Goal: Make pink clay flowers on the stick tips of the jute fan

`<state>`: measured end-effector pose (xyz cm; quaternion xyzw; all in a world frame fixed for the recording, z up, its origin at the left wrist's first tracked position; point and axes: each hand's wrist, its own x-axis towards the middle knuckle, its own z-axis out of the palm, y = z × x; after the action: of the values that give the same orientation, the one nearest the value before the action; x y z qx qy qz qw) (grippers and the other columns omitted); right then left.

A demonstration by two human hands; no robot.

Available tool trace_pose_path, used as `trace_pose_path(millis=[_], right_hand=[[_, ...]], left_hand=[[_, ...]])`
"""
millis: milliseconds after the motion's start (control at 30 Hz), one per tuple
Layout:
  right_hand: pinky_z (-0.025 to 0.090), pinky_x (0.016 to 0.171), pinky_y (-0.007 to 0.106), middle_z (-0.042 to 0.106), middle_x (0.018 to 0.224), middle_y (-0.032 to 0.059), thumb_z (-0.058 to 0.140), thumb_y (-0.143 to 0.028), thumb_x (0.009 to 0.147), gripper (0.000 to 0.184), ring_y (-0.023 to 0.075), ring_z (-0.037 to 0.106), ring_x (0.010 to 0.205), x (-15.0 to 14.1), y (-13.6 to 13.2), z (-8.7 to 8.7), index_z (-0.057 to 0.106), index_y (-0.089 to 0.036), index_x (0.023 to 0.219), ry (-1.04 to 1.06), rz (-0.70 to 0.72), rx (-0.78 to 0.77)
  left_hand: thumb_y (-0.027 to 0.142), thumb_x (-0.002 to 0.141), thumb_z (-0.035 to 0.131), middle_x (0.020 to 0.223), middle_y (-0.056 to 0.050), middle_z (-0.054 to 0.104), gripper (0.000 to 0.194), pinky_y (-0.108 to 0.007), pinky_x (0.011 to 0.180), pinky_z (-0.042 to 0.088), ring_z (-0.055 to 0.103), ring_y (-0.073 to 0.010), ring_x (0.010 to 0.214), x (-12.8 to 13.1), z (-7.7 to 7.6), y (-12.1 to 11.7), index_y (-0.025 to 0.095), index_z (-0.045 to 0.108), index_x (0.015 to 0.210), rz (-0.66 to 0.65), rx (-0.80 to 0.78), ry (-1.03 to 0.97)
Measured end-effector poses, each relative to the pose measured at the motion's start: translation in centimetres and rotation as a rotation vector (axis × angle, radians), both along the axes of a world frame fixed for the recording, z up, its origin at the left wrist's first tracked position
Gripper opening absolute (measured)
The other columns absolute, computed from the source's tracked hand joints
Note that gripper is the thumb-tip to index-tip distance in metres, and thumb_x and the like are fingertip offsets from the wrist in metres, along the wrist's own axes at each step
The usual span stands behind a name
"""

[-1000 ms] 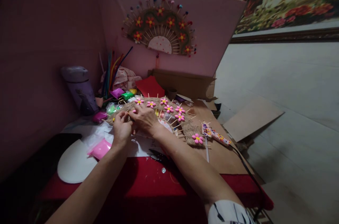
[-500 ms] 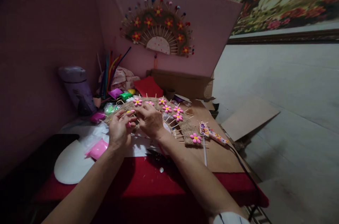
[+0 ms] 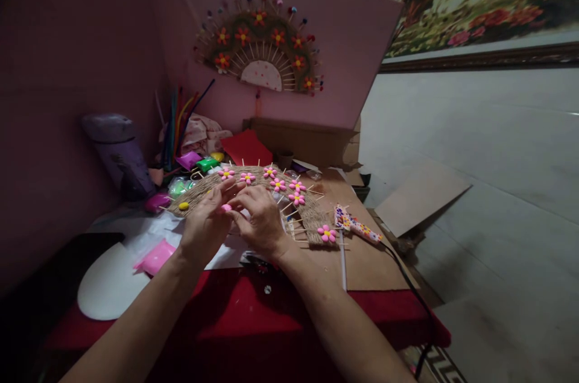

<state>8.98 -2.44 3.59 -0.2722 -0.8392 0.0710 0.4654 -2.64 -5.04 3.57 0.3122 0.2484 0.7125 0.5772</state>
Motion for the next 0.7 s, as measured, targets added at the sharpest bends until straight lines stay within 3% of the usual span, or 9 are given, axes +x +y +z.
trace_pose_path(millis=[100,200,333,500,700], right_hand=[[0.041,0.083,0.036,0.062,0.087,0.004,0.06,-0.025,0.083,0.006,0.0197,0.052,0.09,0.45,0.36,-0.23,0.063,-0.021,0.085,0.073,-0.042,-0.002],[0.042,0.079,0.034,0.061,0.084,0.0034,0.059,-0.021,0.083,0.004,0.019,0.053,0.088,0.79,0.72,-0.42,0.063,-0.021,0.083,0.089,-0.064,0.006],[0.042,0.077,0.032,0.06,0.083,0.0032,0.058,-0.015,0.082,0.007,0.0185,0.053,0.087,0.88,0.89,-0.66,0.062,-0.021,0.083,0.081,-0.054,0.011],[0.044,0.069,0.028,0.059,0.08,0.0021,0.059,-0.022,0.083,0.006,0.015,0.054,0.076,0.84,0.89,-0.73,0.061,-0.02,0.088,0.104,0.016,-0.08],[0.043,0.07,0.028,0.058,0.082,0.0027,0.055,-0.018,0.085,0.009,0.0153,0.054,0.08,0.97,0.92,-0.81,0.063,-0.02,0.085,0.09,0.02,-0.045]], left_hand=[[0.042,0.073,0.065,0.077,-0.005,0.064,0.032,-0.021,0.051,0.043,0.056,-0.0095,0.058,-0.02,-0.3,-0.04,0.013,0.064,0.086,0.122,-0.089,0.178],[0.034,0.066,0.072,0.061,-0.001,0.059,0.027,-0.019,0.046,0.037,0.05,-0.0076,0.051,-0.11,-0.59,0.01,0.011,0.063,0.077,0.118,-0.051,0.299],[0.025,0.062,0.073,0.057,0.001,0.058,0.022,-0.021,0.048,0.038,0.05,-0.0084,0.05,-0.11,-0.87,0.28,0.011,0.062,0.074,0.159,0.02,0.321],[0.022,0.062,0.074,0.059,0.0,0.06,0.021,-0.021,0.049,0.039,0.051,-0.0079,0.05,-0.17,-1.05,0.47,0.011,0.061,0.074,0.199,0.039,0.301],[0.031,0.059,0.076,0.059,-0.001,0.061,0.03,-0.021,0.047,0.039,0.055,-0.0103,0.051,-0.17,-0.8,0.32,0.011,0.061,0.075,0.119,-0.096,0.272]])
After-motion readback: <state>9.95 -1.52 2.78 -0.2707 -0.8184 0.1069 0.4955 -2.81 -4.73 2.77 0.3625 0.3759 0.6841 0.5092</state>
